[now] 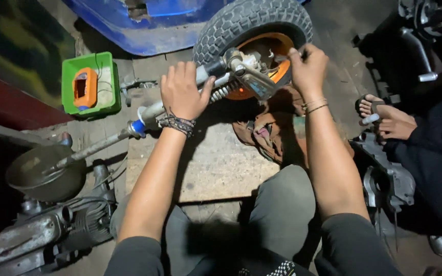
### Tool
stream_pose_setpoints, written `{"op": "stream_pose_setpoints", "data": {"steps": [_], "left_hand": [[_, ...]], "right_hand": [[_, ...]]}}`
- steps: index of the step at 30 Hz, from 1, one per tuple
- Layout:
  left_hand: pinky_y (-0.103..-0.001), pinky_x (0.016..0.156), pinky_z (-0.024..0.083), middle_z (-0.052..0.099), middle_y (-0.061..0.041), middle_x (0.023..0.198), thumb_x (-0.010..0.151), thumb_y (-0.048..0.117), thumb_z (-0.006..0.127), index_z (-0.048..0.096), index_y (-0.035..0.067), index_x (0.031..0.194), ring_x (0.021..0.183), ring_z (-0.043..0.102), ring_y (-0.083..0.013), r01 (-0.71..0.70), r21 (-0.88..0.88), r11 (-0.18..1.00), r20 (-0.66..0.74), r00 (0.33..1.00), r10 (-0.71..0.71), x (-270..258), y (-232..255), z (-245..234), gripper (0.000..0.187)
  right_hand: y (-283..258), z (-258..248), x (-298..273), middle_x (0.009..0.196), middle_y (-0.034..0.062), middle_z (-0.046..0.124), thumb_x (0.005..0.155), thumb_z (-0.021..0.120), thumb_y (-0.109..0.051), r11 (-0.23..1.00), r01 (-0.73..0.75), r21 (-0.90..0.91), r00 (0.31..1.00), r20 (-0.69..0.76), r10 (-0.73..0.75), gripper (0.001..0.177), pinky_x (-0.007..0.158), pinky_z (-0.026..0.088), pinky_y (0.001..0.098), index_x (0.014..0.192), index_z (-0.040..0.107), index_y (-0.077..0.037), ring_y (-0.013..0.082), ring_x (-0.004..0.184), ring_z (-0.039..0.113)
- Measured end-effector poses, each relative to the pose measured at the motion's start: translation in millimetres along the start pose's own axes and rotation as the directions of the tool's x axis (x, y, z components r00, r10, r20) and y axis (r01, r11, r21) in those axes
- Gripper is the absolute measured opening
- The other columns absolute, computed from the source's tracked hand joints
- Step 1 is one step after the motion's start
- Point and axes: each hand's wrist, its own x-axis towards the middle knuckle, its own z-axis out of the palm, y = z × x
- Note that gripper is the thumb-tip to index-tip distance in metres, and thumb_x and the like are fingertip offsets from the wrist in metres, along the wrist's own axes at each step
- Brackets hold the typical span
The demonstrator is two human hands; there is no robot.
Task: Finalizing the assembly of a motorcycle suspension and wheel unit by hand
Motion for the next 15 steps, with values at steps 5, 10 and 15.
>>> {"op": "stream_pose_setpoints", "data": {"steps": [5,10,15], "left_hand": [[-0.041,0.066,0.038,0.055,-0.009,0.092,0.102,0.056,0.050,0.057,0.010,0.101,0.080,0.052,-0.0296,-0.004,-0.001,1.000,-0.001,1.000,0.004,0.1,1.1,-0.3,0.047],[-0.040,0.066,0.039,0.056,-0.009,0.092,0.103,0.058,0.045,0.058,0.011,0.102,0.080,0.051,-0.0283,0.006,-0.008,1.000,0.016,1.000,-0.005,-0.6,-2.8,3.0,0.049],[-0.040,0.068,0.041,0.050,-0.003,0.085,0.092,0.054,0.066,0.057,0.012,0.100,0.076,0.056,-0.0277,0.018,-0.091,0.996,-0.026,0.999,-0.021,0.6,-2.0,4.3,0.043]], "right_hand": [[-15.3,11.1,13.4,0.061,0.0027,0.050,0.097,0.071,-0.027,0.978,-0.030,-0.208,0.976,0.205,0.074,0.038,0.054,0.036,0.0402,0.068,0.049,-0.015,0.0219,0.057,0.046],[17.2,33.5,16.0,0.061,0.0011,0.049,0.097,0.077,-0.030,0.994,0.012,-0.110,0.998,0.059,-0.005,0.046,0.054,0.032,0.0421,0.066,0.047,-0.015,0.0183,0.060,0.050],[55.7,39.6,9.3,0.065,0.0142,0.065,0.090,0.080,-0.033,0.976,-0.205,-0.078,0.959,0.184,0.216,0.027,0.063,0.054,0.0429,0.077,0.071,-0.011,0.0373,0.071,0.071]]}}
